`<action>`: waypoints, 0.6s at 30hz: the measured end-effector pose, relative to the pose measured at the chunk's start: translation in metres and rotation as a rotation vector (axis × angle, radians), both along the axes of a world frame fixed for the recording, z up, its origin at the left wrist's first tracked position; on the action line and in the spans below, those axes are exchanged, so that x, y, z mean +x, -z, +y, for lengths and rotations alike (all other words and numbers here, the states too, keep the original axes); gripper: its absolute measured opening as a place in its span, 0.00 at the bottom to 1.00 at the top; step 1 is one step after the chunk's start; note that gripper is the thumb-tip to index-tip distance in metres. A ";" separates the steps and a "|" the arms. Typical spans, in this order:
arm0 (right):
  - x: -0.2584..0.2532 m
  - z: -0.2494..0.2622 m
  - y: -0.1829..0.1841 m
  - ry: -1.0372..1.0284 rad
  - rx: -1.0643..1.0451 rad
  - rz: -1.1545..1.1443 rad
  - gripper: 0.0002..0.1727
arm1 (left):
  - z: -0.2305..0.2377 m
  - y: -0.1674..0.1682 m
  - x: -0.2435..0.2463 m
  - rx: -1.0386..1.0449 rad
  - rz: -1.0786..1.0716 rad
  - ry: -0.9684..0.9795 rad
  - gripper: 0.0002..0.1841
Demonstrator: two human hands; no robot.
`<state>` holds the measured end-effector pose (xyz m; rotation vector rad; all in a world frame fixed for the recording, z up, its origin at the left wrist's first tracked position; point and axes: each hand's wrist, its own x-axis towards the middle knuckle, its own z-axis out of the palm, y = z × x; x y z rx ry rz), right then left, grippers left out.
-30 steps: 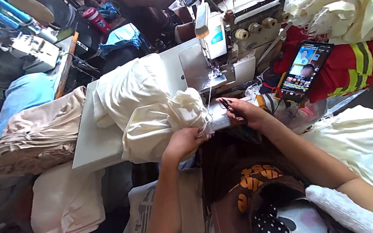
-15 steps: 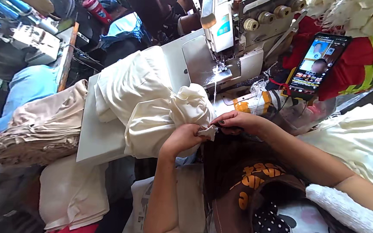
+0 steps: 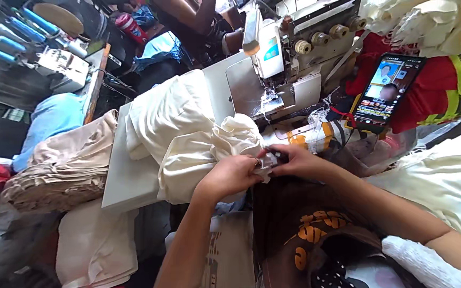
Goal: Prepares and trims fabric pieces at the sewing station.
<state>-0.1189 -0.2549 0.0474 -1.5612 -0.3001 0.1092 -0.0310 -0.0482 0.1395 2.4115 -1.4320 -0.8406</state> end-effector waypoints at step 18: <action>-0.032 -0.071 0.019 0.299 0.216 0.222 0.07 | -0.066 -0.060 0.121 -0.508 -0.215 -0.093 0.07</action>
